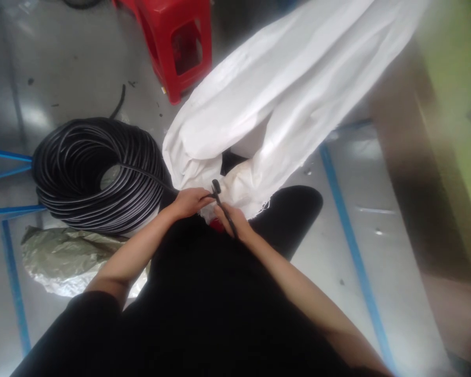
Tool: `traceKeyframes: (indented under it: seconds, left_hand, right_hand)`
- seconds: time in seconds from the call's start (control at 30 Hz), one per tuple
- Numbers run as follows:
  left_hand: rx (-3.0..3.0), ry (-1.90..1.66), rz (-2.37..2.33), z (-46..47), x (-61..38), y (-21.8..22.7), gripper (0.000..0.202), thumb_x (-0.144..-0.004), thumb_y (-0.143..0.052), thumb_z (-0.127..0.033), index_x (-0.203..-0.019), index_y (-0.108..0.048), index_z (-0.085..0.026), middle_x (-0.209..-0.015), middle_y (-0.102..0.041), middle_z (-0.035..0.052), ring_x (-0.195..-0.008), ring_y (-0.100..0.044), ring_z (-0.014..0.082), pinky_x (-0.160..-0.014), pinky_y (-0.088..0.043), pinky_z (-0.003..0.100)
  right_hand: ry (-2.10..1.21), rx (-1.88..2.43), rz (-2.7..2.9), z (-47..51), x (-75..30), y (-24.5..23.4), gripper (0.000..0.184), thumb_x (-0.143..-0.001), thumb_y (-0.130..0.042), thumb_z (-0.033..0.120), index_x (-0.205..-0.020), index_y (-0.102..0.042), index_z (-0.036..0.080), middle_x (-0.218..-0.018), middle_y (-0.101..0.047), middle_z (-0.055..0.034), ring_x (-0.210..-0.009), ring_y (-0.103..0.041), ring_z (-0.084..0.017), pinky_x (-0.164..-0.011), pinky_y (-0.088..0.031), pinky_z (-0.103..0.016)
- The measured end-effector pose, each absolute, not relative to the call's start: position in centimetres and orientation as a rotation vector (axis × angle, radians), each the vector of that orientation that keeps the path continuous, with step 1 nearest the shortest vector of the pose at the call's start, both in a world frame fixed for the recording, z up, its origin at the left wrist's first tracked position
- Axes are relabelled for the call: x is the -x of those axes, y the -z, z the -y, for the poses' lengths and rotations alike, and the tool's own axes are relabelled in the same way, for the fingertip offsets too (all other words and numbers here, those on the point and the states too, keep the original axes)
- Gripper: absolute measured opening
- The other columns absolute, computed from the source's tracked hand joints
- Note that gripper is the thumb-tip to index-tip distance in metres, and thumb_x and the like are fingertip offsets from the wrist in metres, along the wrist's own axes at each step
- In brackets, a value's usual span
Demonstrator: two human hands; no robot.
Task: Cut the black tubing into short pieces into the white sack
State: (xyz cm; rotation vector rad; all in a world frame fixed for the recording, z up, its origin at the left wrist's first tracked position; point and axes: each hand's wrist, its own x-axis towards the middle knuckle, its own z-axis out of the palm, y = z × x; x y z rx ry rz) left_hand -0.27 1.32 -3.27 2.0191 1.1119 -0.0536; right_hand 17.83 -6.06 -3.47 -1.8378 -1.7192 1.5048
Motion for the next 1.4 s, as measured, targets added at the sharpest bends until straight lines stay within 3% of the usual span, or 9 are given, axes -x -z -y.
traceKeyframes:
  seconds: [0.17,0.37,0.47,0.63,0.7,0.9,1.17,1.3,1.4]
  left_hand:
    - [-1.995,0.003,-1.128,-1.3,0.6,3.9,0.034,-0.093,-0.041,-0.042,-0.099,-0.068,-0.022,-0.093,-0.069,0.0020,-0.084,-0.061,0.0153,-0.073,-0.043,0.024]
    - [-1.938,-0.092,-1.171,-0.9,0.0,2.9,0.030,-0.092,-0.045,-0.038,-0.102,-0.068,-0.021,-0.100,-0.069,0.0038,-0.092,-0.063,0.0180,-0.081,-0.046,0.027]
    - [-1.884,-0.246,-1.063,0.4,-1.1,2.9,0.046,-0.088,-0.050,-0.032,-0.133,-0.049,-0.021,-0.123,-0.062,0.0070,-0.106,-0.060,0.0206,-0.092,-0.045,0.031]
    - [-1.853,-0.405,-0.936,2.2,-0.9,4.1,0.080,-0.078,-0.053,-0.020,-0.149,-0.017,-0.017,-0.120,-0.060,0.0102,-0.105,-0.059,0.0209,-0.092,-0.045,0.034]
    - [-1.944,-0.384,-0.933,2.3,0.2,4.7,0.079,-0.075,-0.057,-0.021,-0.146,-0.025,-0.017,-0.119,-0.059,0.0111,-0.107,-0.057,0.0227,-0.092,-0.044,0.035]
    - [-2.093,-0.286,-1.423,-0.1,8.4,7.7,0.034,-0.079,-0.057,-0.023,-0.112,-0.062,-0.017,-0.100,-0.068,0.0073,-0.097,-0.060,0.0205,-0.098,-0.034,0.038]
    - [-1.810,-0.130,-2.067,-0.7,21.7,10.0,0.011,-0.075,-0.054,-0.015,-0.072,-0.065,-0.015,-0.083,-0.070,0.0065,-0.089,-0.062,0.0221,-0.097,-0.034,0.042]
    - [-1.612,-0.538,-2.337,0.2,24.7,7.4,0.018,-0.083,-0.050,-0.024,-0.083,-0.065,-0.013,-0.078,-0.067,0.0051,-0.078,-0.061,0.0176,-0.079,-0.046,0.031]
    - [-1.650,-0.819,-2.455,-0.7,26.0,2.6,0.023,-0.089,-0.048,-0.027,-0.095,-0.062,-0.010,-0.085,-0.065,0.0040,-0.081,-0.059,0.0143,-0.079,-0.047,0.027]
  right_hand:
    - [-1.459,1.859,1.635,6.3,-17.9,3.7,0.043,-0.088,-0.038,0.055,-0.078,-0.060,0.020,-0.062,-0.061,-0.0026,-0.062,-0.060,-0.020,-0.062,-0.046,-0.031]
    - [-1.654,1.863,1.123,5.5,-18.5,3.5,0.049,-0.082,-0.042,0.066,-0.077,-0.055,0.020,-0.044,-0.051,0.0028,-0.037,-0.049,-0.015,-0.039,-0.040,-0.026]
    - [-1.704,1.695,1.103,5.0,-18.1,3.1,0.044,-0.080,-0.050,0.063,-0.080,-0.055,0.019,-0.046,-0.055,0.0019,-0.041,-0.054,-0.016,-0.043,-0.045,-0.026]
    - [-1.631,1.721,1.098,4.6,-16.7,2.5,0.039,-0.075,-0.060,0.058,-0.079,-0.056,0.019,-0.048,-0.057,0.0024,-0.042,-0.056,-0.016,-0.044,-0.047,-0.027]
    - [-1.613,1.715,1.115,4.5,-16.4,2.1,0.038,-0.076,-0.060,0.057,-0.078,-0.056,0.019,-0.047,-0.057,0.0026,-0.041,-0.055,-0.016,-0.044,-0.047,-0.027]
    - [-1.529,1.704,1.199,4.9,-16.3,-0.8,0.031,-0.081,-0.056,0.050,-0.080,-0.054,0.019,-0.045,-0.055,0.0039,-0.038,-0.053,-0.014,-0.043,-0.044,-0.025]
    - [-1.435,1.638,1.454,6.5,-16.8,-3.9,0.022,-0.082,-0.058,0.043,-0.081,-0.058,0.020,-0.049,-0.058,0.0034,-0.044,-0.056,-0.014,-0.052,-0.048,-0.026]
    - [-1.456,1.630,1.371,6.5,-17.2,-3.9,0.020,-0.082,-0.059,0.040,-0.079,-0.058,0.021,-0.047,-0.057,0.0044,-0.044,-0.055,-0.014,-0.052,-0.048,-0.026]
    - [-1.485,1.582,1.207,6.1,-17.4,-3.9,0.019,-0.082,-0.059,0.039,-0.079,-0.057,0.020,-0.044,-0.055,0.0052,-0.044,-0.054,-0.014,-0.051,-0.047,-0.027]
